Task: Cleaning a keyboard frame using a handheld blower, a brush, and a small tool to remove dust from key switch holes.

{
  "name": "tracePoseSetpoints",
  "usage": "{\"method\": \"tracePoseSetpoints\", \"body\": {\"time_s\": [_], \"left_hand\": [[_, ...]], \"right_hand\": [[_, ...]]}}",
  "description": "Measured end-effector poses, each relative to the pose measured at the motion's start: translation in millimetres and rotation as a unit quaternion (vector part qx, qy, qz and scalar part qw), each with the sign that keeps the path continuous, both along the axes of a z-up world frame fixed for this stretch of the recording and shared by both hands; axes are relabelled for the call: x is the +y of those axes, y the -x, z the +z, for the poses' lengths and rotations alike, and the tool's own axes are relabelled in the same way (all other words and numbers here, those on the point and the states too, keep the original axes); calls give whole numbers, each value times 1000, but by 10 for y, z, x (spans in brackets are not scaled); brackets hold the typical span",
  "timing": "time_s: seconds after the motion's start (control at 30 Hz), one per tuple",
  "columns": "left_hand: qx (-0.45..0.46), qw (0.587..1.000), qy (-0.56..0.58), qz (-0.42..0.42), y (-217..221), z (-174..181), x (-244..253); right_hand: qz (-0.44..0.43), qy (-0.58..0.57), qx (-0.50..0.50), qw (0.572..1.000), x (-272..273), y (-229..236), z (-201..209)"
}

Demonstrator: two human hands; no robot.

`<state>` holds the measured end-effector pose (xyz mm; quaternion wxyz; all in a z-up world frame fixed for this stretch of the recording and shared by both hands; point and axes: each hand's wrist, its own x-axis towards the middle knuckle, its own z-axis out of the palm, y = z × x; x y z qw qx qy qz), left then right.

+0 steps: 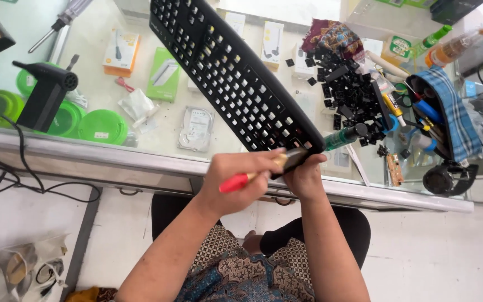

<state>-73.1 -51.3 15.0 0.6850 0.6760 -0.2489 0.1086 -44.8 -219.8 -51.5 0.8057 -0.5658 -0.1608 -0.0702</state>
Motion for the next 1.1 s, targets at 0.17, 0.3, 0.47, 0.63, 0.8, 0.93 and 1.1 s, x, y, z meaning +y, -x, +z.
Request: {"method": "tracePoseSetpoints", "body": {"time_s": [0.17,0.3,0.47,0.63,0.8,0.93,1.1], "left_hand": [[-40,995,-85,-25,48,-64,107],[-87,989,-118,-10,114,-109,129],[-107,982,-157,-17,115,-126,189],[-87,981,-174,-27,146,-157,256],[-62,991,-115,-14,32,-390,270],[-91,971,-158,155,-123,-550,449],[-67,996,-44,41,279,-661,76]], "right_hand": [[-9,12,6,1000,37,14,260],[-15,19,21,999,111,70,341],[-23,23,18,999,-55,2,-37],[-15,13,43,999,-51,23,-120],[-9,-15,31,999,-307,-162,-734],[6,-84,18,996,16,-28,-60],[-13,-79,57,995,-84,-3,-310]]}}
